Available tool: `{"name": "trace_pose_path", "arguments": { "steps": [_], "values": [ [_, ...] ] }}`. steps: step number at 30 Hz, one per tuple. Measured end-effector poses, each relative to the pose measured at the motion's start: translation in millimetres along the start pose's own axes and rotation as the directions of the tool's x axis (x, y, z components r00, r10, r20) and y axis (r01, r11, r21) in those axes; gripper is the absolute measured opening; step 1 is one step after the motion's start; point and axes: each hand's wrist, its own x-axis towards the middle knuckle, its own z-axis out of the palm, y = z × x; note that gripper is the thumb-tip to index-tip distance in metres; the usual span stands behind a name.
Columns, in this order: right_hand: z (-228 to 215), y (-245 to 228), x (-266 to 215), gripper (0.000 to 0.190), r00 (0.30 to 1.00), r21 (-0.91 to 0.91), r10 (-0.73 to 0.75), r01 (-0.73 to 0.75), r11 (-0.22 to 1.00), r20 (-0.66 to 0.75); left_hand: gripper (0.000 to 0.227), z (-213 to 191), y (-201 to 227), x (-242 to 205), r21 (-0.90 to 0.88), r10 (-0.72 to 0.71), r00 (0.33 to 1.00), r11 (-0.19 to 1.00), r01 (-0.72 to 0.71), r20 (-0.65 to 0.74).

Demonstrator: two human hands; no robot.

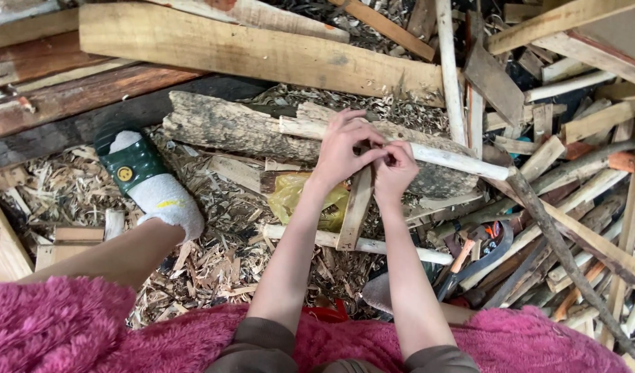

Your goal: Hammering nails into wooden strips to assemble a small ladder-like structure

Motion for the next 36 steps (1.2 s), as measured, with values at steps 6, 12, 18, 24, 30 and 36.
{"name": "trace_pose_path", "arguments": {
  "steps": [6,12,18,24,30,36],
  "values": [
    [0,-16,4,0.011,1.0,0.012,0.016,-0.016,1.0,-0.009,0.018,3,2,0,0.044,-0.016,0.999,0.999,0.017,-0.031],
    [1,-13,7,0.011,1.0,0.028,0.001,0.0,1.0,-0.014,0.012,10,-7,1,0.069,0.006,0.998,0.998,-0.002,-0.057],
    [0,-30,7,0.009,0.999,0.046,0.03,-0.029,0.999,-0.012,0.013,14,-6,0,0.147,0.123,0.962,0.985,-0.089,-0.243],
    [-5,-8,6,0.012,0.982,0.136,0.178,-0.185,0.973,0.058,0.018,5,8,2,0.078,0.127,0.942,0.991,-0.108,-0.31],
    [-28,-1,25,0.017,0.914,0.116,0.237,-0.288,0.951,0.329,0.021,6,7,1,0.084,0.067,0.962,0.995,-0.046,-0.264],
    [-158,-25,122,0.042,0.684,-0.428,0.031,0.421,0.8,0.729,0.021,23,-17,-7,0.065,-0.015,0.969,0.997,0.032,-0.246]
  ]
}}
